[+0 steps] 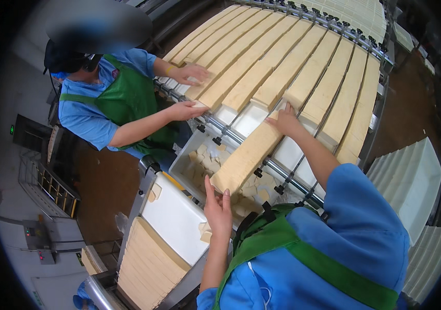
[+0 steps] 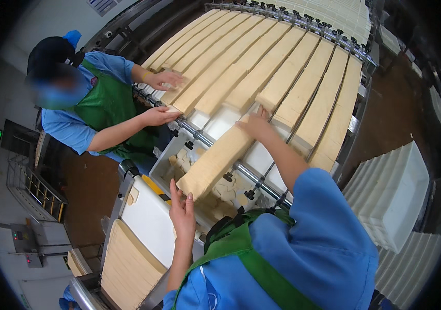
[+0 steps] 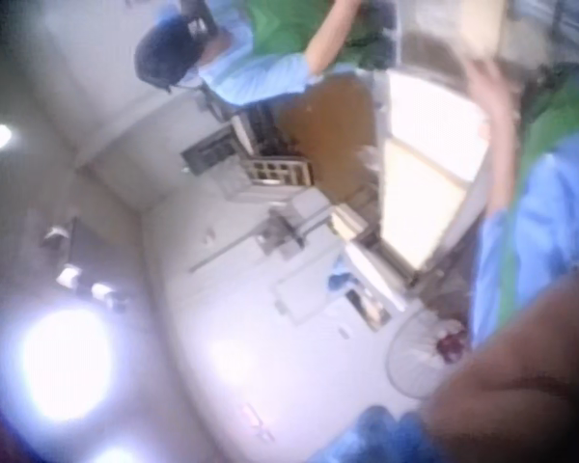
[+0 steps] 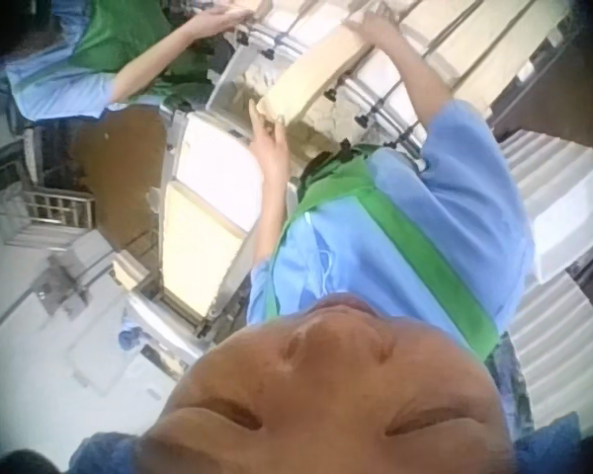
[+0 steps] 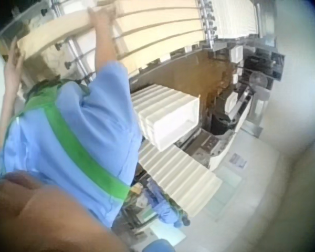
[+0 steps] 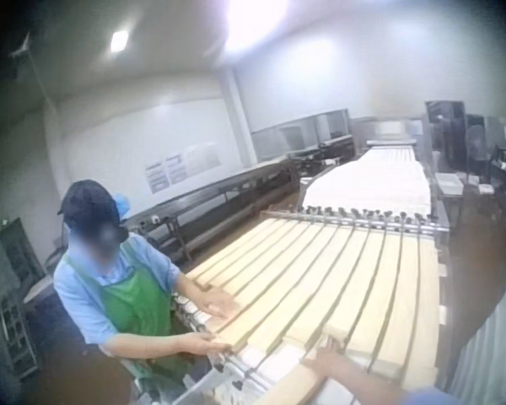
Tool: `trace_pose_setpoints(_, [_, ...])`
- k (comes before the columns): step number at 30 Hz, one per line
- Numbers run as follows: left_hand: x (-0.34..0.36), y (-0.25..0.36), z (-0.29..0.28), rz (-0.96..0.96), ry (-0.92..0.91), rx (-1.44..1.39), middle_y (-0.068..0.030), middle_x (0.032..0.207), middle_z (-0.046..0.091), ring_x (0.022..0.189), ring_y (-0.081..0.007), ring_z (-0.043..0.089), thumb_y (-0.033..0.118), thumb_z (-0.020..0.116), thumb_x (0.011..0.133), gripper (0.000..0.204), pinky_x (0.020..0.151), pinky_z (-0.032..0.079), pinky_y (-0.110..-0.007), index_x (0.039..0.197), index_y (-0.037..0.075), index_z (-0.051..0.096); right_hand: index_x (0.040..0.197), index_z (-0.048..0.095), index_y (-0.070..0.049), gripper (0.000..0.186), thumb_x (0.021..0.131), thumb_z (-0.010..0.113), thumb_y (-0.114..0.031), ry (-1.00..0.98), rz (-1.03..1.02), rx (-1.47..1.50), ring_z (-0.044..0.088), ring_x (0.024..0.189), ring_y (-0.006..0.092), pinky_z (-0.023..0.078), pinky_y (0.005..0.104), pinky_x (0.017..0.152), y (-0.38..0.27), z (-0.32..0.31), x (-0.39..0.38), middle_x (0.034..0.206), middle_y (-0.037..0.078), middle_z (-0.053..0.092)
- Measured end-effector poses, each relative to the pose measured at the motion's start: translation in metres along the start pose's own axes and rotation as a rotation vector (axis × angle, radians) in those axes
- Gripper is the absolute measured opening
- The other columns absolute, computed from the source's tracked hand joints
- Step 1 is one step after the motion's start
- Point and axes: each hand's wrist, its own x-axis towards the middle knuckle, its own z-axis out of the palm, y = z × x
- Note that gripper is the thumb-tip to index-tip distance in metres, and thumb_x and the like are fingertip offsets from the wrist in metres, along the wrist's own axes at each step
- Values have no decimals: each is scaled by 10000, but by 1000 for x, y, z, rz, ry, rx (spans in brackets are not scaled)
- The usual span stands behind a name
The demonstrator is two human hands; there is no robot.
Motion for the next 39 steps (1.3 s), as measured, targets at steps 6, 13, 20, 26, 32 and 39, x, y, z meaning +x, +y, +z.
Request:
trace_pose_setpoints(6, [10, -3, 24, -21, -66, -62, -276, 1262, 505, 779, -226, 624, 164, 549, 912, 642, 732, 495, -329, 1454, 118, 209, 1229, 464, 74, 723, 848, 521, -538, -213, 129, 289, 243, 1345, 361, 187, 509, 1086, 19, -18, 9, 1395, 320, 291])
trace_pose_setpoints(13, [23, 16, 62, 121, -296, -285, -212, 1416, 342, 1102, -246, 549, 154, 496, 937, 691, 886, 450, -310, 1479, 107, 70, 1366, 317, 43, 820, 850, 476, -574, 255, 102, -198, 270, 1331, 350, 152, 528, 1095, 36, -21, 8, 1426, 223, 305])
trace_pose_setpoints(20, [21, 11, 67, 109, -234, -293, -206, 1360, 397, 1120, -251, 518, 201, 438, 965, 646, 891, 432, -319, 1481, 95, 64, 1328, 309, 120, 835, 850, 514, -533, 68, -314, 153, 246, 1321, 426, 171, 500, 1098, -37, -5, -72, 1407, 283, 290])
trace_pose_setpoints(26, [19, 7, 73, 93, -248, -227, -194, 1281, 442, 1093, -245, 526, 174, 426, 966, 610, 909, 417, -325, 1471, 62, 102, 1275, 385, 76, 678, 808, 645, -341, 0, -447, 602, 365, 1237, 424, 291, 454, 1041, -61, -17, -103, 1307, 281, 410])
trace_pose_setpoints(32, [-3, 19, 85, 125, -172, -396, -170, 1277, 282, 1185, -307, 465, 44, 449, 913, 594, 979, 407, -360, 1428, -10, 158, 1146, 550, -20, 335, 817, 595, -62, 165, -239, 1052, 599, 1005, 302, 464, 350, 878, -43, -52, -128, 1111, 168, 592])
trace_pose_setpoints(39, [21, 21, 168, -4, -516, -491, -187, 1303, 301, 1168, -273, 464, 260, 433, 966, 606, 943, 426, -349, 1450, 47, 137, 1117, 556, 3, 350, 784, 622, -79, 252, -134, 688, 576, 969, 348, 463, 379, 883, 47, -34, -114, 1095, 187, 579])
